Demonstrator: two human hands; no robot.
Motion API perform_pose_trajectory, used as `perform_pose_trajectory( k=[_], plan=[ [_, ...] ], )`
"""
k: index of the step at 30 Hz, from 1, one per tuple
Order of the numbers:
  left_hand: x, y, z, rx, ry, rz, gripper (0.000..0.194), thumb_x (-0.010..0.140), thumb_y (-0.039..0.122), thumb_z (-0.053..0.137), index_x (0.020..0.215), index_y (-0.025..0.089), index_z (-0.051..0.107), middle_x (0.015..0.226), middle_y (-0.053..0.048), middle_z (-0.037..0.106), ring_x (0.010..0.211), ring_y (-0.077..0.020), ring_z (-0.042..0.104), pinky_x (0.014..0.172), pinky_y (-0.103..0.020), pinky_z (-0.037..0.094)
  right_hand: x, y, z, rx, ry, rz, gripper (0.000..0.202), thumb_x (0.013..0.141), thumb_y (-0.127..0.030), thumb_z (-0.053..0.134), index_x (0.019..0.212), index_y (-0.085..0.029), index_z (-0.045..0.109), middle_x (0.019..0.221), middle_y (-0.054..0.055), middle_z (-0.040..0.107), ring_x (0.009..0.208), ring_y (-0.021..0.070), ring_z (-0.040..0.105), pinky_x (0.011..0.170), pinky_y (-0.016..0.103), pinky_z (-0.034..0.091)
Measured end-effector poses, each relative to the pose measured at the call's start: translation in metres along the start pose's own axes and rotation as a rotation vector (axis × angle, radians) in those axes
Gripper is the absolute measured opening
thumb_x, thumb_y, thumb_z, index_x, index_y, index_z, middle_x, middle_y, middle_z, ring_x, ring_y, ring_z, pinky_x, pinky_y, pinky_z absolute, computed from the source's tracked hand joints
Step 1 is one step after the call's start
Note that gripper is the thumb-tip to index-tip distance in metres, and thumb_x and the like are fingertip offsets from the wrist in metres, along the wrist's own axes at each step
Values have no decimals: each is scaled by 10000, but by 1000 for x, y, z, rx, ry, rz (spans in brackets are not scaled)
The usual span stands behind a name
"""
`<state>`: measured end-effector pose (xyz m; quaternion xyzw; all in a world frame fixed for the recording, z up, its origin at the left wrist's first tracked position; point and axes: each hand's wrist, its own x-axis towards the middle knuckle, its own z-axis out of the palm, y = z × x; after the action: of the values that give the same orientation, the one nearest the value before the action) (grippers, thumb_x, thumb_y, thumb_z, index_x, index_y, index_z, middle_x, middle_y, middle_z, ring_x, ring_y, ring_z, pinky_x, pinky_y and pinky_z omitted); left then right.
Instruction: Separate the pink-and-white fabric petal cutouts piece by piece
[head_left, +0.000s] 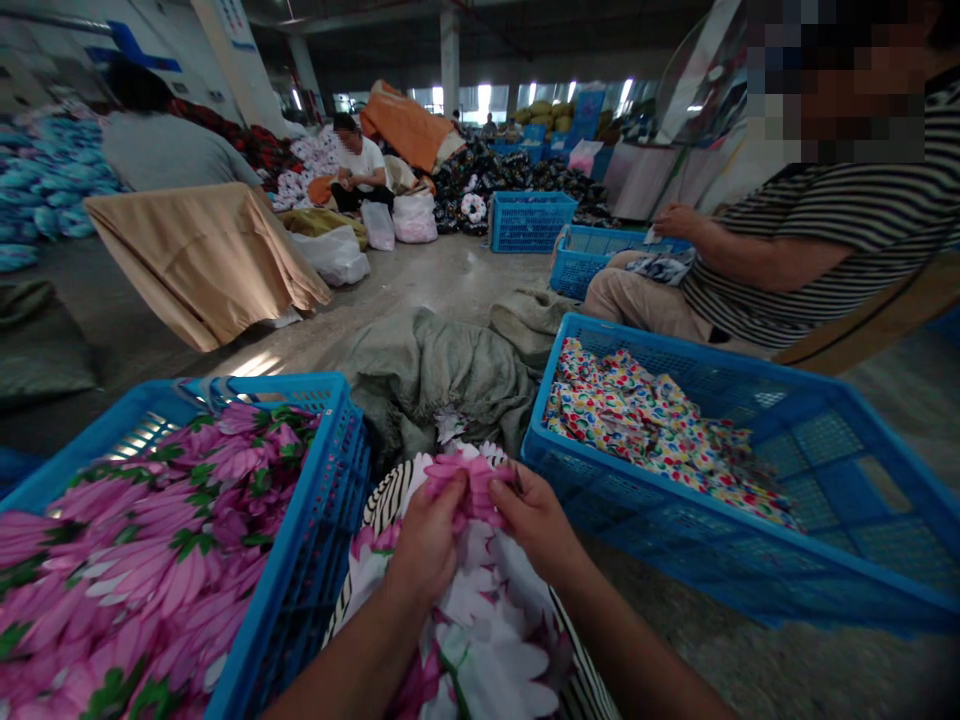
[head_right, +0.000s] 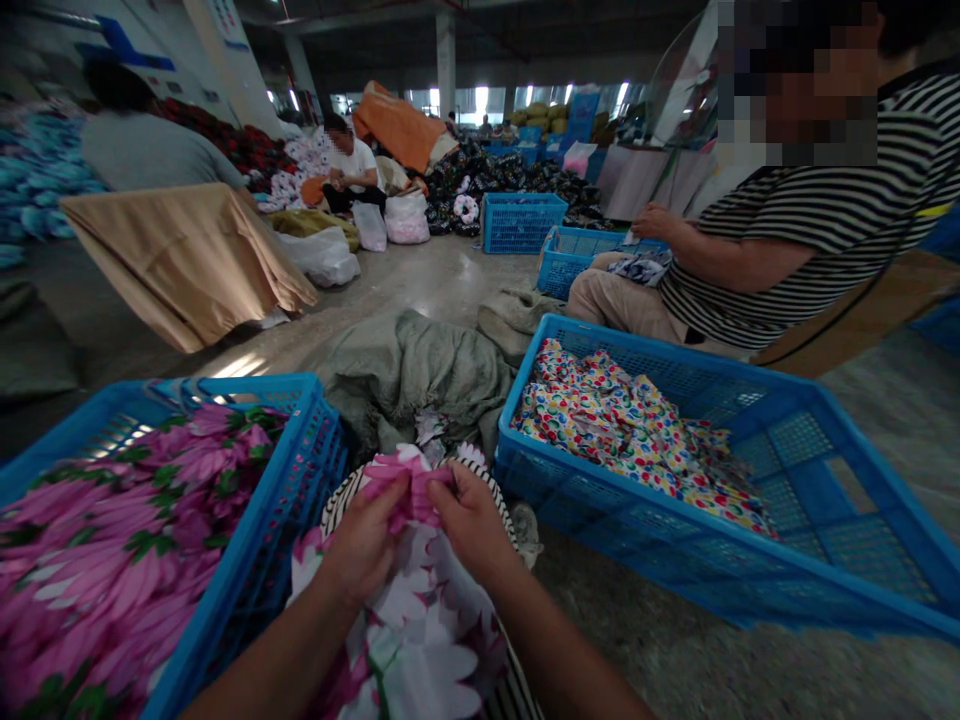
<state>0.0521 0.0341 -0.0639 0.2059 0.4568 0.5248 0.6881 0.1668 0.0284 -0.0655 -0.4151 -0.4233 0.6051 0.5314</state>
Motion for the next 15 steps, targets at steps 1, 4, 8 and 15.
perform_pose_trajectory(
  k=[1,4,8,15],
  plan=[
    [3,2,-2,-127,-2,-69,54,713,104,562,740,144,586,642,5,623,563,-94,572,511,-179,426,0,0,-3,107,-4,43,180,734,-321,596,673,-188,492,430,-94,380,368,56,286,367,166,244],
    [6,11,-8,-304,-84,-261,137,746,68,485,675,118,591,610,-29,635,541,-105,591,532,-204,462,0,3,-11,451,-52,172,210,736,-346,603,681,-204,458,351,-130,290,294,40,122,312,160,137],
    [-5,22,-12,-399,-305,-384,277,803,325,479,730,107,633,571,-49,653,471,-114,589,532,-233,489,-1,9,-8,724,-194,436,275,717,-376,615,601,-168,477,335,-119,301,292,21,64,304,153,120],
    [-20,37,-17,-331,-241,-198,191,660,415,628,736,239,621,734,0,685,695,-159,641,640,-275,507,-9,12,16,849,-333,681,217,815,-323,496,706,-144,552,410,-93,379,309,21,70,327,144,148]
  ],
)
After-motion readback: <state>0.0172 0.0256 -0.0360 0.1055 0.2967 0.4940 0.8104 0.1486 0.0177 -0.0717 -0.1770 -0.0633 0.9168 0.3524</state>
